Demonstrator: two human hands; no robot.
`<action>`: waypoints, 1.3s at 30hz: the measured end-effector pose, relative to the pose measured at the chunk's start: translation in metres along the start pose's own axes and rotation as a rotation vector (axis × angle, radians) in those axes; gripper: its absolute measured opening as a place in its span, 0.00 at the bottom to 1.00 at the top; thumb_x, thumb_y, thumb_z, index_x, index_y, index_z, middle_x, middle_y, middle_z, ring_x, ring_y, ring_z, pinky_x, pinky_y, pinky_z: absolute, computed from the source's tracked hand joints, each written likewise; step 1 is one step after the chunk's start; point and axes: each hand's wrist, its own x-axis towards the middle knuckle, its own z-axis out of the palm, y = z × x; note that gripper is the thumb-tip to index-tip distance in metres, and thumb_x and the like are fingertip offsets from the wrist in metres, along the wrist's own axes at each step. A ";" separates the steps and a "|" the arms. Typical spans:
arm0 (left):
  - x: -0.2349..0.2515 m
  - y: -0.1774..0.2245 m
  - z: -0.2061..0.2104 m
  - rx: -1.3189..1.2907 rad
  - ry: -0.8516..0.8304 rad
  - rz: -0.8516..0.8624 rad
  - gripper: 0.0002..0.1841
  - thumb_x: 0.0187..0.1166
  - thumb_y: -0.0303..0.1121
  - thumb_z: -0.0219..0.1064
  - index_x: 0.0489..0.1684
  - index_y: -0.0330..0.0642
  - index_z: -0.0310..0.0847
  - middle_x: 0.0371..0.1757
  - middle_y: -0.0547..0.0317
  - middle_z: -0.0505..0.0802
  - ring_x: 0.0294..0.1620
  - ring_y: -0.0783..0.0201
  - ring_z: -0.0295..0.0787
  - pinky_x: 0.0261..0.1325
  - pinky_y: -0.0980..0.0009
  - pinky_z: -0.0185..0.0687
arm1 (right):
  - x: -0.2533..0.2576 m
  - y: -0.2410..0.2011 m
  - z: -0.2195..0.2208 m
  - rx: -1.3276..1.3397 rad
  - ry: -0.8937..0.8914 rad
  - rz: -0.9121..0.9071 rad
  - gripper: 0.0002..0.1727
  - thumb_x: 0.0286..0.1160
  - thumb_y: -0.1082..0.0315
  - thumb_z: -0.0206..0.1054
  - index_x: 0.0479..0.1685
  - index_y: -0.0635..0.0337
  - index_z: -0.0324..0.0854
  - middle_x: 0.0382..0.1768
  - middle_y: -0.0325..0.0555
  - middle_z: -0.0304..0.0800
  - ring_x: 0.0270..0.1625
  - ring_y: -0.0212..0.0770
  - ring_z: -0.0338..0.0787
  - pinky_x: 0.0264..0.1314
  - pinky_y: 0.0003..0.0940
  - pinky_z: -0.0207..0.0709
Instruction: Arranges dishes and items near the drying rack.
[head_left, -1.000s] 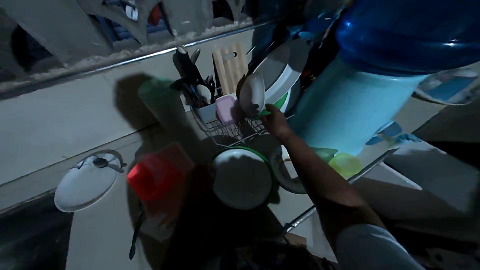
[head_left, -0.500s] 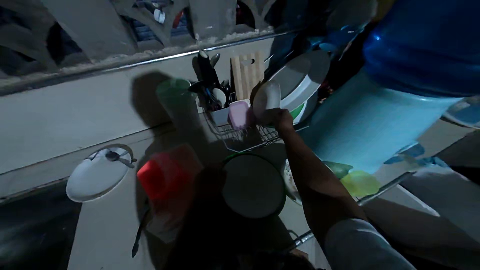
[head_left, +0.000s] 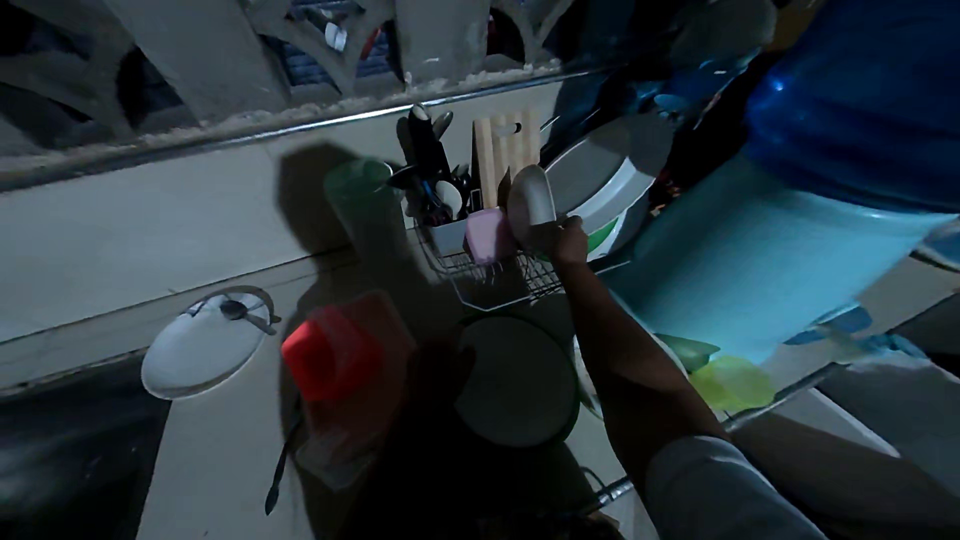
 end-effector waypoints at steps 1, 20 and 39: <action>0.002 -0.002 0.002 0.002 0.000 0.006 0.25 0.92 0.44 0.54 0.81 0.40 0.72 0.66 0.40 0.88 0.67 0.45 0.85 0.72 0.47 0.76 | 0.002 0.003 0.002 0.019 -0.007 -0.027 0.26 0.88 0.63 0.59 0.81 0.65 0.66 0.67 0.70 0.84 0.72 0.68 0.84 0.72 0.64 0.76; 0.009 0.006 0.012 -0.034 0.119 0.203 0.24 0.91 0.43 0.57 0.77 0.36 0.77 0.72 0.39 0.86 0.75 0.46 0.82 0.79 0.52 0.71 | 0.005 0.030 -0.011 0.006 0.010 -0.205 0.18 0.88 0.68 0.57 0.68 0.71 0.78 0.61 0.72 0.87 0.68 0.69 0.86 0.72 0.65 0.74; 0.193 0.126 0.063 -0.564 0.129 0.351 0.32 0.92 0.44 0.55 0.90 0.34 0.55 0.88 0.33 0.66 0.88 0.40 0.63 0.87 0.44 0.60 | 0.001 0.058 -0.018 0.607 -0.021 -0.192 0.19 0.93 0.67 0.50 0.70 0.74 0.65 0.49 0.65 0.86 0.45 0.51 0.91 0.53 0.50 0.85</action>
